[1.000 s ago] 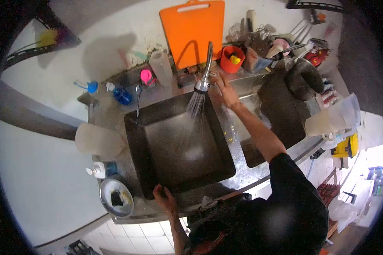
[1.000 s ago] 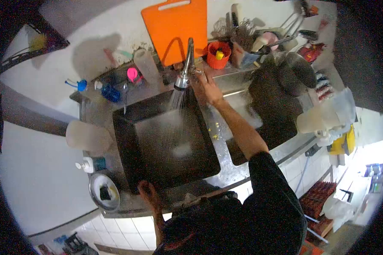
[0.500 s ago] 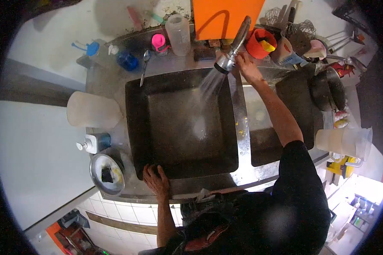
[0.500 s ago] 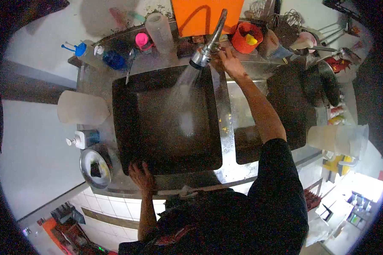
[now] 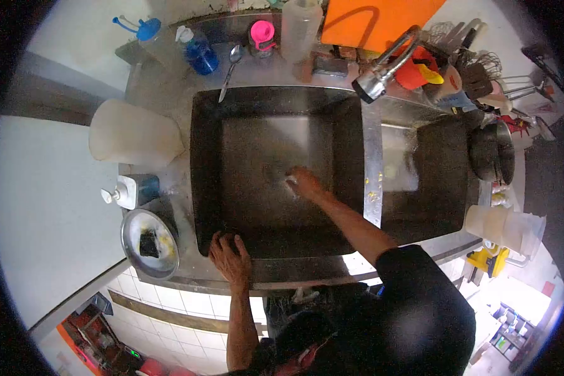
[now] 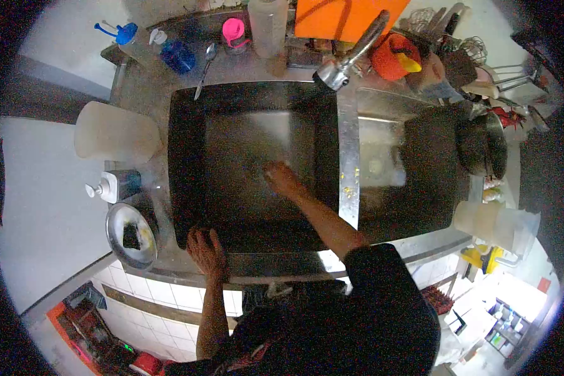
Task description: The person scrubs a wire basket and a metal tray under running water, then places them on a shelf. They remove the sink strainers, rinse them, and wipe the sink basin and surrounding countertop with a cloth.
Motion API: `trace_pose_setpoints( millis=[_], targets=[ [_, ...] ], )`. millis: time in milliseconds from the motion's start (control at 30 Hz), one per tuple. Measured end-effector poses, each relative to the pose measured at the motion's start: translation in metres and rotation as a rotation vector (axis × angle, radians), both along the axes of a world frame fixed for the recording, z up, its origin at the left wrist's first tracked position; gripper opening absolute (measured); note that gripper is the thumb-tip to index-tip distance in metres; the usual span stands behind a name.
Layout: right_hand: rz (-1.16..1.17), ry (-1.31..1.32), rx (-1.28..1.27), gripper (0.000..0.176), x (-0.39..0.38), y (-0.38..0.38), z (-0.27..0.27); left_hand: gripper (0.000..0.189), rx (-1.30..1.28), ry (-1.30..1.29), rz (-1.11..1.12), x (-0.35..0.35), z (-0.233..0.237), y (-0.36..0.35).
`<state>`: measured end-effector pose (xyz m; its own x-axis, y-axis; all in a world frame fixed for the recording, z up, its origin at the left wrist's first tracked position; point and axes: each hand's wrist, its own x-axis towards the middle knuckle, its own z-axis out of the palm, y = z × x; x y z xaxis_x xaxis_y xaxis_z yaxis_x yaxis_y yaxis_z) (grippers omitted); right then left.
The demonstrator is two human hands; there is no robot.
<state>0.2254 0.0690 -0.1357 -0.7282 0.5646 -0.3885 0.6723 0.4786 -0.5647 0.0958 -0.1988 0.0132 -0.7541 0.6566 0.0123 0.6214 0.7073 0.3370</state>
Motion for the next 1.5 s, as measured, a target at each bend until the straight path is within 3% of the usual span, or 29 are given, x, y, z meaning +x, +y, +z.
trace_pose_setpoints(
  millis=[33, 167, 267, 433, 533, 633, 733, 833, 1033, 1133, 1233, 1500],
  targets=[
    [0.105, -0.137, -0.097, 0.034, -0.008, -0.011, -0.027, 0.031, 0.011, -0.003, 0.003, 0.000, -0.001, -0.001],
    [0.205, -0.254, 0.138, 0.039, -0.024, -0.033, -0.124, 0.030, 0.014, 0.001, 0.031, -0.003, -0.002, 0.001],
    [0.281, -0.369, 0.201, 0.044, -0.029, -0.048, -0.152, 0.030, -0.007, 0.003, 0.003, -0.004, -0.009, -0.003],
    [0.328, -0.564, 0.029, 0.053, -0.053, -0.032, -0.122, 0.030, -0.035, -0.059, 0.023, -0.006, -0.001, 0.004],
    [0.234, -0.412, 0.067, 0.057, -0.051, -0.037, -0.127, 0.030, -0.053, -0.035, 0.032, -0.003, -0.005, 0.001],
    [0.264, -0.430, 0.052, 0.056, -0.054, -0.024, -0.129, 0.030, -0.026, -0.034, 0.031, -0.003, -0.004, 0.000],
    [0.147, -0.285, 0.247, 0.052, -0.050, -0.039, -0.141, 0.030, -0.035, 0.007, 0.046, -0.005, -0.009, 0.003],
    [0.220, -0.414, 0.131, 0.047, -0.047, -0.038, -0.139, 0.030, -0.025, -0.016, 0.039, -0.001, -0.006, 0.000],
    [0.304, -0.266, 0.327, 0.031, -0.045, -0.020, -0.138, 0.029, -0.022, -0.020, 0.041, -0.004, -0.002, 0.001],
    [0.491, -0.164, 0.630, 0.023, -0.042, -0.022, -0.133, 0.028, 0.015, -0.007, 0.036, -0.005, -0.011, -0.002],
    [0.533, -0.260, 0.286, 0.036, -0.052, -0.002, -0.112, 0.028, 0.009, 0.010, 0.016, -0.006, -0.012, -0.005],
    [0.212, -0.071, 0.507, 0.029, -0.020, 0.019, -0.089, 0.031, -0.046, -0.011, 0.003, -0.003, -0.004, -0.002]
  ],
)
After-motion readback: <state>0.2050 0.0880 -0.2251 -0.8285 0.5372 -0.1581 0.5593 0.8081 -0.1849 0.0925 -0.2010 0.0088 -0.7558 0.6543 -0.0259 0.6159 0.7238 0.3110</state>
